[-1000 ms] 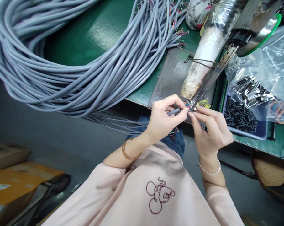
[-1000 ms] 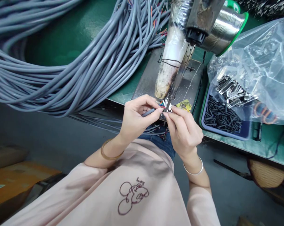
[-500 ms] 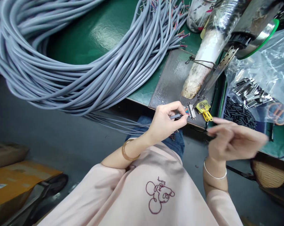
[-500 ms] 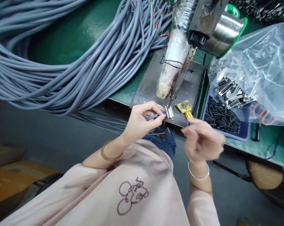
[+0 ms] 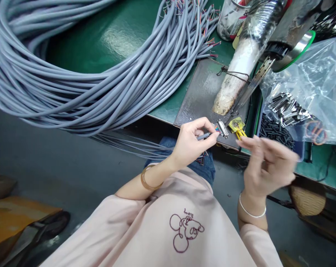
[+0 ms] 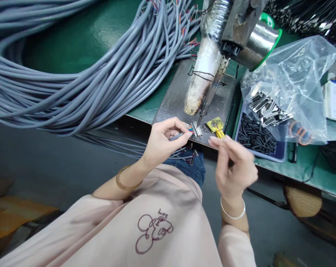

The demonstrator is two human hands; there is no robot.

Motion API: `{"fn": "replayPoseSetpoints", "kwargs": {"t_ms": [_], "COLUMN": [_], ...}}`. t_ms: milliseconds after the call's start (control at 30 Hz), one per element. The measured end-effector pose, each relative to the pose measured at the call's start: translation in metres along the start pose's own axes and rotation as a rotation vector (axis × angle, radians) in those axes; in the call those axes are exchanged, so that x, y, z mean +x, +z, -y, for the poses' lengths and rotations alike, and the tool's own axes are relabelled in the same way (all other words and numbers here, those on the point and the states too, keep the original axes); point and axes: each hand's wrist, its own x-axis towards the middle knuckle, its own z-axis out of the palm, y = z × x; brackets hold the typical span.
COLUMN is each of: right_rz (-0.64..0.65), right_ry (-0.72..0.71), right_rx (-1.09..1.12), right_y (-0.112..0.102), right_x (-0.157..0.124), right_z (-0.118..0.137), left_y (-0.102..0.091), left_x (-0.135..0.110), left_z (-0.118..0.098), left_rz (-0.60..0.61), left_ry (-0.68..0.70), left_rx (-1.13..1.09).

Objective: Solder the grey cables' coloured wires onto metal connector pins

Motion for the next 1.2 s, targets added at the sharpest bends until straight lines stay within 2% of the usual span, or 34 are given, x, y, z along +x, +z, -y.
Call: {"fn": "replayPoseSetpoints", "kwargs": {"t_ms": [67,200,333,800,1200], "right_rz": [-0.053,0.045,0.051,0.003,0.032], "right_ry": [-0.056,-0.095,-0.101,-0.175,-0.261], "right_rx": [-0.046,-0.007,0.019,-0.047,-0.106], "right_y": [0.015,0.029,0.036,0.039,0.037], "right_x": [0.003,0.006,0.01,0.015,0.005], "right_z": [-0.001,0.004,0.002,0.004,-0.003], "left_y": [0.001,0.002,0.004,0.003,0.003], "left_x": [0.001,0.002,0.005,0.008,0.002], "left_z": [-0.001,-0.001,-0.001,-0.008,-0.002], "left_rz": [-0.005,-0.014,-0.058,-0.073,-0.037], "left_ry": [0.009,0.029,0.056,0.118,0.081], "left_rx": [-0.001,0.016,0.057,0.088,0.074]}}
